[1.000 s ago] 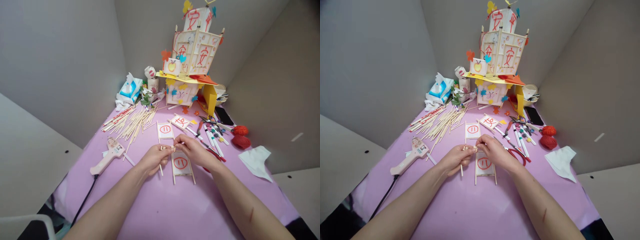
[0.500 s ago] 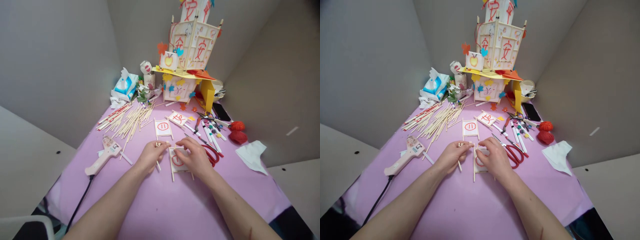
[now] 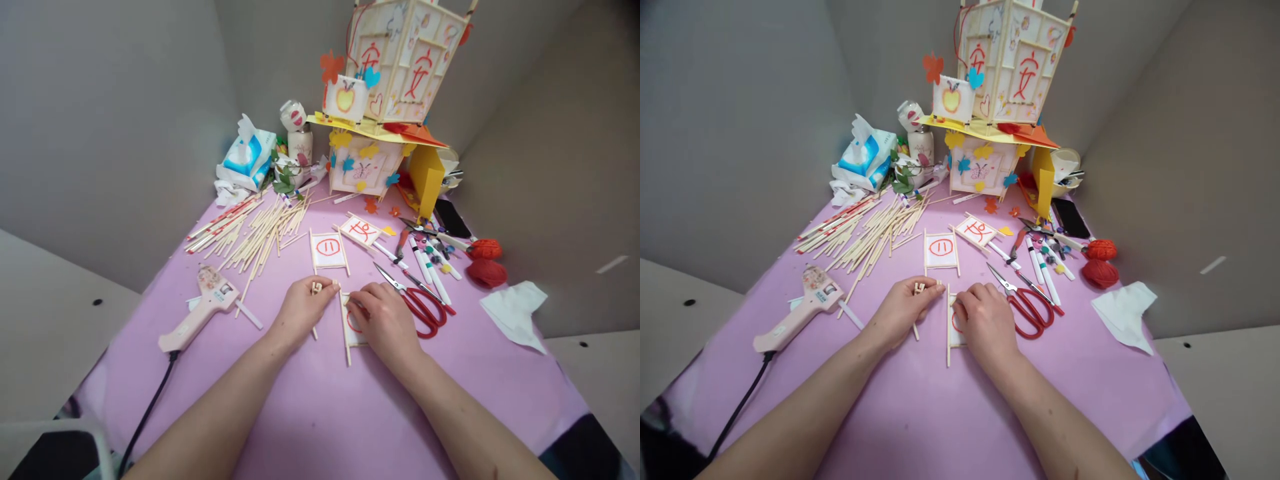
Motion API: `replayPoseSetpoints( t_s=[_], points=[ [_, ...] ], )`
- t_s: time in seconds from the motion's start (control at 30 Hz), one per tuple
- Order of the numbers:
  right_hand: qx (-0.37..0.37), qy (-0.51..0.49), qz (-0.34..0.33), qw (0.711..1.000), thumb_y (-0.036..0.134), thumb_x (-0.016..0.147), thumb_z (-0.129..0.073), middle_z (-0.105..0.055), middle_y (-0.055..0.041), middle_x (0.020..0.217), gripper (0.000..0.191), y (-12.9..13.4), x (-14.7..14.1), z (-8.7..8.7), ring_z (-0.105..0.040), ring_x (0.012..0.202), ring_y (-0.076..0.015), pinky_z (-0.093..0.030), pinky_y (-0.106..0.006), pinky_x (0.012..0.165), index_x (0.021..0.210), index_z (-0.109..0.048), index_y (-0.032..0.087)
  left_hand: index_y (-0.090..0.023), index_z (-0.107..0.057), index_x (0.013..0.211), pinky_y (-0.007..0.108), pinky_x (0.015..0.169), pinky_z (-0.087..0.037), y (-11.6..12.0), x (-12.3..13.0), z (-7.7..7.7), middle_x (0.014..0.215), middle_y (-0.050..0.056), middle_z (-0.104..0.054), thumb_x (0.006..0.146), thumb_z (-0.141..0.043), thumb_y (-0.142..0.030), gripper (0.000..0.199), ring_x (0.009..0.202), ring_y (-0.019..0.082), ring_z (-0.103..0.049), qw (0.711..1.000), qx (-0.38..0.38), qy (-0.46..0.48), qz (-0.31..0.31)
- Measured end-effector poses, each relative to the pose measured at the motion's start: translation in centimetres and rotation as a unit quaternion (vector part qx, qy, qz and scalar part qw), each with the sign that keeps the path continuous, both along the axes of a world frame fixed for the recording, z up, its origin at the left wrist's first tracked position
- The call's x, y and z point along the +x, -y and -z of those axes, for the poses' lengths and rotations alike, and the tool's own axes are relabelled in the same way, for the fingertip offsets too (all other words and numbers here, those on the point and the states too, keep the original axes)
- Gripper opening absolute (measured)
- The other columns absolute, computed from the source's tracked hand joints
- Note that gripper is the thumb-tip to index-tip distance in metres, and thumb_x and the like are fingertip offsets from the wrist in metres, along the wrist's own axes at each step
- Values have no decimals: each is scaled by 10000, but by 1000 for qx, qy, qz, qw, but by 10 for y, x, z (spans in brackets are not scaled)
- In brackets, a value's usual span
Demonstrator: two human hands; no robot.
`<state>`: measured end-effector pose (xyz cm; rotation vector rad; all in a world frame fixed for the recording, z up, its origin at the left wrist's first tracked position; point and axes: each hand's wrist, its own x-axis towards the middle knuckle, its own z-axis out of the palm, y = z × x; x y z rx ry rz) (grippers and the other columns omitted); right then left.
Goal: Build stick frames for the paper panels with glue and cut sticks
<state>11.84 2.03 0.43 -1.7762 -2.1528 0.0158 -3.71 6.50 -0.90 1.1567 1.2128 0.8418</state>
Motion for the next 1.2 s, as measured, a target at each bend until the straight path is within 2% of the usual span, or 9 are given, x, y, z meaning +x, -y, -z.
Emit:
replayPoseSetpoints(
  t_s=[0.37, 0.63, 0.83, 1.07, 1.13, 1.2],
  points=[
    [7, -4, -4, 1000, 224, 889, -528, -619, -46, 859, 155, -1, 3, 6, -531, 829, -175, -378, -290, 749, 919, -678, 202, -157, -702, 789, 231, 499, -309, 0, -1, -8, 517, -29, -520, 669, -654, -494, 362, 484, 99, -418, 999, 20, -49, -13],
    [11, -20, -12, 1000, 222, 888, -533, -615, -39, 830, 152, -3, 3, 8, -521, 810, -172, -387, -290, 746, 858, -681, 200, -162, -687, 836, 227, 474, -280, 0, -1, -3, 514, -49, -475, 698, -641, -501, 369, 455, 81, -366, 999, 14, -42, 1],
    [7, -25, -68, 997, 141, 891, -503, -615, -52, 917, 195, -6, 8, 2, -504, 871, -177, -398, -291, 756, 968, -670, 204, -158, -642, 828, 216, 403, -182, 1, 0, -5, 496, -78, -366, 699, -670, -473, 341, 421, 59, -289, 999, -35, 27, 11],
    [-21, 4, -135, 991, 129, 878, -506, -581, -71, 987, 158, -14, 11, -3, -468, 940, -187, -417, -289, 754, 907, -645, 199, -140, -610, 792, 199, 390, -165, -1, 0, -12, 513, -85, -361, 650, -738, -417, 336, 420, 36, -258, 992, -72, 107, -6],
    [-21, -27, -129, 991, 129, 879, -493, -588, -74, 967, 149, -14, 12, -5, -477, 938, -190, -418, -306, 782, 889, -629, 191, -131, -610, 784, 195, 391, -160, -1, -1, -14, 507, -88, -350, 643, -748, -403, 336, 423, 32, -250, 990, -77, 115, -8],
    [-29, -134, -86, 987, 145, 879, -479, -600, -61, 905, 133, -13, 13, -7, -509, 877, -180, -425, -309, 767, 880, -606, 187, -123, -616, 782, 193, 390, -157, -1, -2, -16, 495, -91, -337, 648, -747, -398, 332, 418, 29, -241, 989, -79, 122, -1]
  ],
)
